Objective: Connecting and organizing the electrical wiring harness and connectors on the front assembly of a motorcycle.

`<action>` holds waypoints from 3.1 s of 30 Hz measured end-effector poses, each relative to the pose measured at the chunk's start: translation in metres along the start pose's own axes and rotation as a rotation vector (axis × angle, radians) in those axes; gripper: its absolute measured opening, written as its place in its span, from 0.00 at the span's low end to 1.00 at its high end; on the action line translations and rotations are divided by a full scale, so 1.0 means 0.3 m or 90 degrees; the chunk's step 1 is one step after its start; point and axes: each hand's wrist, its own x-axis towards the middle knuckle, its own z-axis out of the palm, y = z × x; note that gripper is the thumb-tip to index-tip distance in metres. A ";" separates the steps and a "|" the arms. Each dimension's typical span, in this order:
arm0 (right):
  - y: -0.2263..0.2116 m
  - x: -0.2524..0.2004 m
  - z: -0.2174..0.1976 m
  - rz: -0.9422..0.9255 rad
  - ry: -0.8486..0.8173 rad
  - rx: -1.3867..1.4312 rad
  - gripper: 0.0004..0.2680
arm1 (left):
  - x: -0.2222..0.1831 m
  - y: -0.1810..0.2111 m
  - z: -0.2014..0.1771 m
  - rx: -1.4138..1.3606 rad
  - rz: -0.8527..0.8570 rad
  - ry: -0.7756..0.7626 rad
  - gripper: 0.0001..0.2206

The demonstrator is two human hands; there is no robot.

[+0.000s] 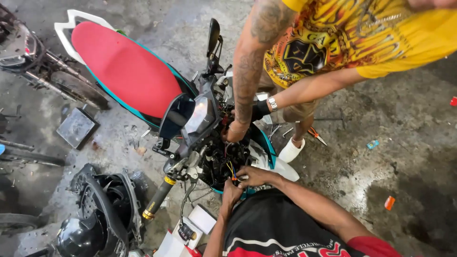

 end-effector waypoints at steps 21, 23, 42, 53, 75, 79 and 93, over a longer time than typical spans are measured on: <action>0.119 0.076 0.099 0.312 0.189 0.052 0.07 | -0.100 0.084 -0.042 -0.130 0.023 -0.050 0.34; 0.162 0.098 0.123 0.300 0.198 0.036 0.07 | -0.048 0.023 -0.004 -0.115 0.045 -0.028 0.39; 0.089 0.096 0.178 0.166 0.272 0.134 0.12 | -0.082 -0.035 -0.020 -0.197 0.023 0.037 0.51; 0.304 0.137 0.150 0.313 0.236 0.454 0.12 | 0.054 -0.036 0.119 -0.243 -0.068 0.054 0.30; -0.154 0.118 0.181 0.327 0.108 -0.522 0.17 | 0.030 -0.123 0.144 -0.293 0.140 0.034 0.33; -0.090 0.135 0.148 0.330 0.074 -0.624 0.18 | 0.059 -0.117 0.183 -0.183 0.114 0.030 0.27; -0.349 -0.189 0.018 0.045 0.082 -0.603 0.17 | 0.046 0.018 0.080 -0.224 0.017 -0.149 0.16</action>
